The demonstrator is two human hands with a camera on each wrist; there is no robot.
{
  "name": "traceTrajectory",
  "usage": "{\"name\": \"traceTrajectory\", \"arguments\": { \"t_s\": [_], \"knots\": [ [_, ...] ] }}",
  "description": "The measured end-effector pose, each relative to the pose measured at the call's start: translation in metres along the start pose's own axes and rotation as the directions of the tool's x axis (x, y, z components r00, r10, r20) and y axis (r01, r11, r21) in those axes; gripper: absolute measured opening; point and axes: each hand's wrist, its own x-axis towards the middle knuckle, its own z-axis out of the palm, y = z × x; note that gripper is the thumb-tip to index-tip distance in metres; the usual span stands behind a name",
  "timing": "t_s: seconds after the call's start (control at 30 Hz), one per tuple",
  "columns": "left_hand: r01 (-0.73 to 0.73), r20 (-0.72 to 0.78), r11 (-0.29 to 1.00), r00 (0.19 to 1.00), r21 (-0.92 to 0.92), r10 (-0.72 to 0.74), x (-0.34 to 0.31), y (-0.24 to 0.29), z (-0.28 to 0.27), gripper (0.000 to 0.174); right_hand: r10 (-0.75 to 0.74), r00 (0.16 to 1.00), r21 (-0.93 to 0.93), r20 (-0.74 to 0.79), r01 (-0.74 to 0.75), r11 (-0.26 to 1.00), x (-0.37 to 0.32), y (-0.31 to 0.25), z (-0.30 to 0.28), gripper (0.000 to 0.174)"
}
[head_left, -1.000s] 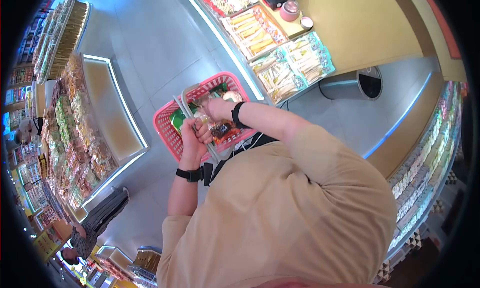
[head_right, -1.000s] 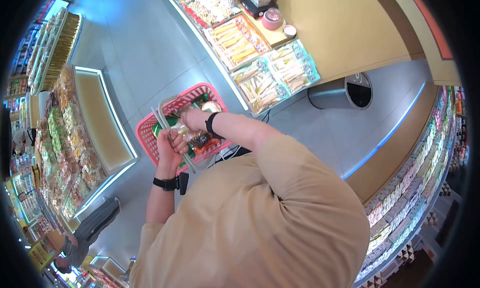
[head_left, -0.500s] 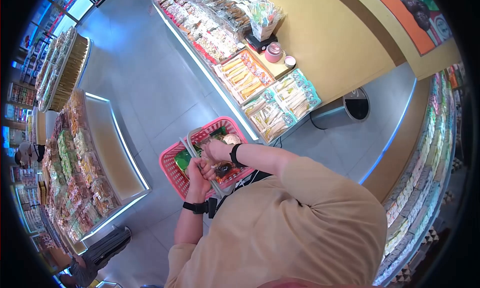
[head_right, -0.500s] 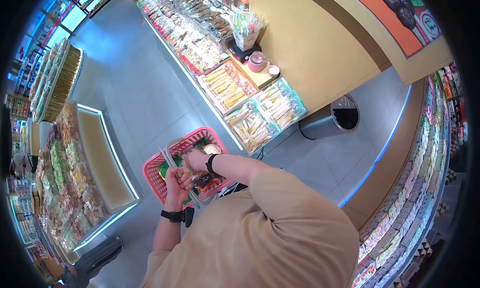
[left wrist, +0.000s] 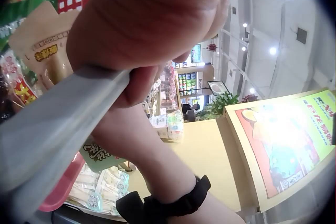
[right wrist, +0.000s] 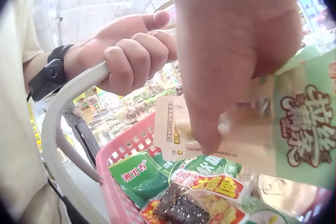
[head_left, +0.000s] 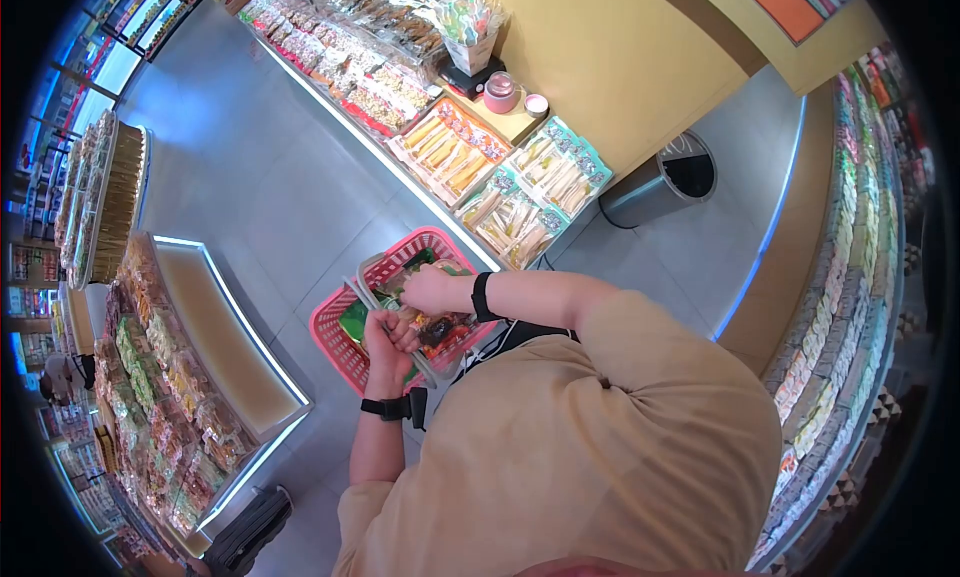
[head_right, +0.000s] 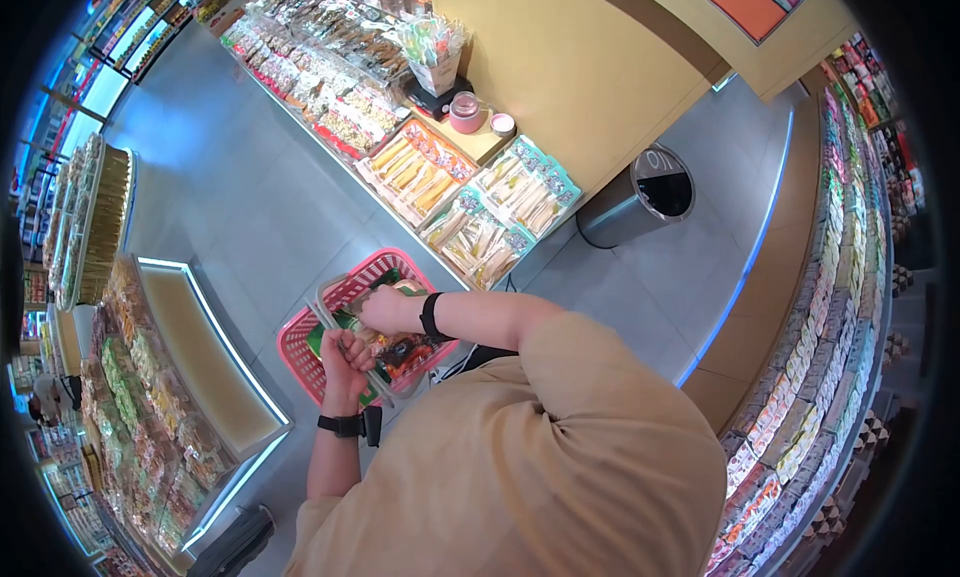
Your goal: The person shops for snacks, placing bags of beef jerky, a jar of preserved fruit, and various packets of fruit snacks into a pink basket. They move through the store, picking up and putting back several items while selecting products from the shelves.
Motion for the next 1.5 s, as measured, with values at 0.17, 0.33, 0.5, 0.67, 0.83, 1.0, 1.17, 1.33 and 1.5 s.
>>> {"name": "traceTrajectory", "arguments": {
  "t_s": [0.17, 0.33, 0.5, 0.67, 0.83, 1.0, 1.17, 1.33, 1.5],
  "knots": [
    [0.007, 0.003, 1.0, 1.0, 0.028, -0.008, 0.002, 0.008, 0.008, 0.031, 0.125, 0.987, 0.114, 0.104, -0.137, 0.984, -0.013, 0.006, -0.011, 0.032],
    [0.013, -0.032, 1.0, 0.999, 0.006, -0.013, 0.013, 0.011, 0.004, 0.035, 0.186, 0.982, 0.276, 0.025, -0.186, 0.943, -0.05, 0.037, -0.033, 0.041],
    [0.02, -0.024, 1.0, 1.0, -0.021, -0.02, 0.02, 0.012, 0.001, 0.035, 0.31, 0.95, 0.459, -0.046, -0.256, 0.851, -0.089, 0.075, -0.04, 0.045],
    [0.041, -0.006, 0.999, 0.999, -0.024, -0.041, 0.021, 0.008, 0.011, 0.032, 0.271, 0.953, 0.432, -0.137, -0.189, 0.882, -0.079, 0.073, -0.021, 0.049],
    [0.044, -0.007, 0.998, 0.999, 0.052, -0.044, 0.03, 0.007, 0.019, 0.031, 0.188, 0.97, 0.354, 0.157, -0.233, 0.906, -0.017, 0.039, -0.018, 0.045],
    [0.053, -0.018, 0.998, 0.998, 0.02, -0.052, 0.032, 0.011, 0.022, 0.03, 0.184, 0.978, 0.504, 0.101, -0.209, 0.838, 0.035, 0.037, 0.021, 0.027],
    [0.067, 0.09, 0.998, 0.994, -0.004, -0.066, 0.035, 0.01, 0.021, 0.029, 0.175, 0.957, 0.591, 0.232, -0.282, 0.756, 0.062, 0.046, 0.066, 0.033],
    [0.082, 0.189, 0.996, 0.979, -0.02, -0.077, 0.037, 0.013, 0.017, 0.029, 0.077, 0.987, 0.265, 0.14, -0.113, 0.958, 0.048, 0.047, 0.046, 0.043],
    [0.072, 0.164, 0.997, 0.984, -0.013, -0.069, 0.04, 0.02, 0.019, 0.029, 0.075, 0.991, 0.073, -0.114, -0.067, 0.995, 0.032, 0.05, 0.015, 0.062]
  ]
}}
